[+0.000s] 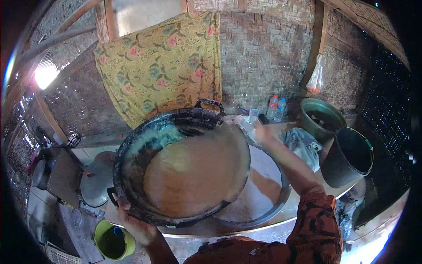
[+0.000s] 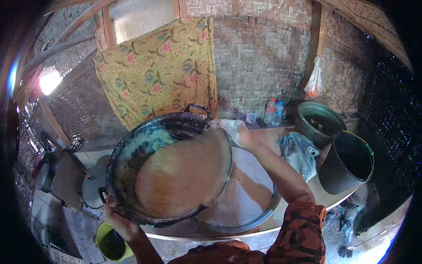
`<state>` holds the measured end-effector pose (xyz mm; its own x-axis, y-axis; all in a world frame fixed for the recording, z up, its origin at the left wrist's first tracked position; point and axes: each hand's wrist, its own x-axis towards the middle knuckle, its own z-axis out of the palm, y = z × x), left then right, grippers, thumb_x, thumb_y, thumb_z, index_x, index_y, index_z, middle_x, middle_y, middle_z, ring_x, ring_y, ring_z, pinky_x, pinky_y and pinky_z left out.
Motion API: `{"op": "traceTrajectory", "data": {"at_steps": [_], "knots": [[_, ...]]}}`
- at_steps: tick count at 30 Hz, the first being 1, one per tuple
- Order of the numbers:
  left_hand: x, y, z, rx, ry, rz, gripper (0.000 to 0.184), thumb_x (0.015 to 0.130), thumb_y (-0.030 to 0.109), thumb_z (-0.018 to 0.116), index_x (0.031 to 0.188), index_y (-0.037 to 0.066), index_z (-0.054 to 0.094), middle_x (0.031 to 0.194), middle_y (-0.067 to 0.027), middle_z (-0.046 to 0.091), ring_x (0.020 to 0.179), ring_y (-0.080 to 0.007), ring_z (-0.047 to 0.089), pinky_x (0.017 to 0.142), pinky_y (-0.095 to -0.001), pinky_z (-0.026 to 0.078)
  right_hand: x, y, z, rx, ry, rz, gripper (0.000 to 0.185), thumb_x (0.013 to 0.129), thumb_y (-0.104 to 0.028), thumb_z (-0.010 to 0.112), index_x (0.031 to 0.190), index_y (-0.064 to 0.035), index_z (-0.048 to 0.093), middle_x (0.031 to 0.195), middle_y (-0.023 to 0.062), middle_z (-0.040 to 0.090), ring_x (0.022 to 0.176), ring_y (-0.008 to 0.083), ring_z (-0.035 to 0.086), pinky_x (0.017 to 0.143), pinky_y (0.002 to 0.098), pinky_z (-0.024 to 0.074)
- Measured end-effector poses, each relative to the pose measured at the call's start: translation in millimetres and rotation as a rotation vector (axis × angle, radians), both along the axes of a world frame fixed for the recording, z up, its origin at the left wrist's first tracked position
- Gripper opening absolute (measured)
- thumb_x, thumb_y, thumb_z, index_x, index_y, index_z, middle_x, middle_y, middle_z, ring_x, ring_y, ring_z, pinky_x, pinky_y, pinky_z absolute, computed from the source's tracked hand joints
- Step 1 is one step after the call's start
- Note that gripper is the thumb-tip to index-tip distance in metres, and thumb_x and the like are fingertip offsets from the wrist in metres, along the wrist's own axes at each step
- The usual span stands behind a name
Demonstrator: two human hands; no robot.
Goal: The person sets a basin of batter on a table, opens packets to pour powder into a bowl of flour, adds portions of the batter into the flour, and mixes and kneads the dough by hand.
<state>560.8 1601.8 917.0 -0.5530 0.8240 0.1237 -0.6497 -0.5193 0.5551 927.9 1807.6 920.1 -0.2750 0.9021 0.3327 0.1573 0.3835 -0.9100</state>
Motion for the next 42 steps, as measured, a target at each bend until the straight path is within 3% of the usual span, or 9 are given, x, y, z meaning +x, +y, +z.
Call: {"op": "traceTrajectory", "data": {"at_steps": [6,7,17,21,25,30,31,34,42], "knots": [[9.9,-4.3,-7.8,-0.16,0.083,0.16,0.054,0.077,0.015,0.053,0.13,0.005,0.052,0.124,-0.0102,0.058,0.117,-0.0266,0.053,0.104,-0.0402,0.039,5.6,-38.2,-55.2,0.391,0.084,-0.161,0.038,0.103,-0.028,0.042,0.114,0.0016,0.063,0.107,0.0058,0.067,0.095,0.0147,0.059,0.082,0.0295,0.047],[10.2,-3.3,-10.5,-0.04,0.103,0.115,0.053,0.077,0.016,0.054,0.129,0.005,0.052,0.125,-0.0101,0.057,0.118,-0.0265,0.053,0.104,-0.0407,0.039,-6.9,-66.6,-45.8,0.332,0.386,-0.095,0.036,0.103,-0.027,0.041,0.113,-0.0012,0.064,0.104,0.0033,0.067,0.091,0.0128,0.058,0.078,0.0281,0.0457],[27.7,-15.2,15.0,-0.032,0.035,0.021,0.054,0.076,0.019,0.059,0.127,0.005,0.05,0.125,-0.0118,0.054,0.117,-0.0275,0.051,0.102,-0.0417,0.04,-71.2,-204.8,-29.8,0.195,0.327,-0.391,0.017,0.094,-0.013,0.058,0.105,-0.0016,0.062,0.096,0.0044,0.062,0.09,0.012,0.057,0.079,0.0288,0.0462],[31.5,-16.4,14.8,-0.045,0.016,0.014,0.057,0.077,0.02,0.06,0.13,0.005,0.048,0.126,-0.012,0.053,0.118,-0.0281,0.05,0.102,-0.0423,0.039,-79.0,-230.2,-37.3,0.313,0.133,-0.313,0.035,0.086,0.003,0.065,0.119,0.0005,0.054,0.105,0.0081,0.065,0.091,0.014,0.062,0.08,0.0291,0.0517],[30.2,-16.0,12.0,-0.03,0.06,0.05,0.058,0.078,0.02,0.061,0.132,0.005,0.047,0.128,-0.0119,0.052,0.118,-0.0284,0.05,0.103,-0.0433,0.039,-58.4,-254.8,-42.6,-0.224,0.431,-0.353,0.031,0.082,-0.003,0.069,0.111,0.0024,0.059,0.105,0.01,0.066,0.085,0.0147,0.065,0.071,0.0253,0.0519],[29.4,-15.4,13.6,-0.029,0.024,0.04,0.057,0.079,0.019,0.06,0.133,0.005,0.047,0.128,-0.0118,0.052,0.118,-0.0283,0.05,0.104,-0.0439,0.038,-20.8,-232.5,-42.5,-0.16,0.572,-0.357,0.036,0.084,-0.018,0.069,0.115,-0.0008,0.059,0.101,0.0096,0.068,0.082,0.0144,0.064,0.067,0.0268,0.0514],[33.0,-16.1,15.4,-0.065,-0.01,0.072,0.057,0.078,0.017,0.059,0.133,0.005,0.047,0.129,-0.0115,0.052,0.119,-0.0282,0.05,0.104,-0.0436,0.038,-4.6,-202.7,-85.4,0.167,0.297,-0.416,0.035,0.084,-0.017,0.068,0.115,-0.0014,0.06,0.101,0.0096,0.068,0.085,0.0168,0.065,0.07,0.03,0.052],[16.1,-14.3,-25.5,-0.061,0.04,0.098,0.057,0.078,0.015,0.057,0.134,0.006,0.047,0.131,-0.0107,0.051,0.12,-0.0278,0.049,0.104,-0.0429,0.037,13.9,-164.2,-112.7,0.107,-0.603,-0.258,0.035,0.083,-0.008,0.062,0.118,-0.0022,0.06,0.119,0.0167,0.063,0.109,0.0316,0.061,0.088,0.0374,0.0497],[23.3,-11.0,1.8,-0.081,-0.075,0.081,0.055,0.078,0.009,0.055,0.132,0.003,0.049,0.129,-0.0104,0.053,0.119,-0.0254,0.05,0.103,-0.0393,0.038,36.5,-98.0,-11.2,-0.014,-1.124,-0.173,0.045,0.087,-0.035,0.061,0.12,-0.0046,0.063,0.128,0.0212,0.056,0.111,0.0321,0.059,0.095,0.0431,0.0442]]}}
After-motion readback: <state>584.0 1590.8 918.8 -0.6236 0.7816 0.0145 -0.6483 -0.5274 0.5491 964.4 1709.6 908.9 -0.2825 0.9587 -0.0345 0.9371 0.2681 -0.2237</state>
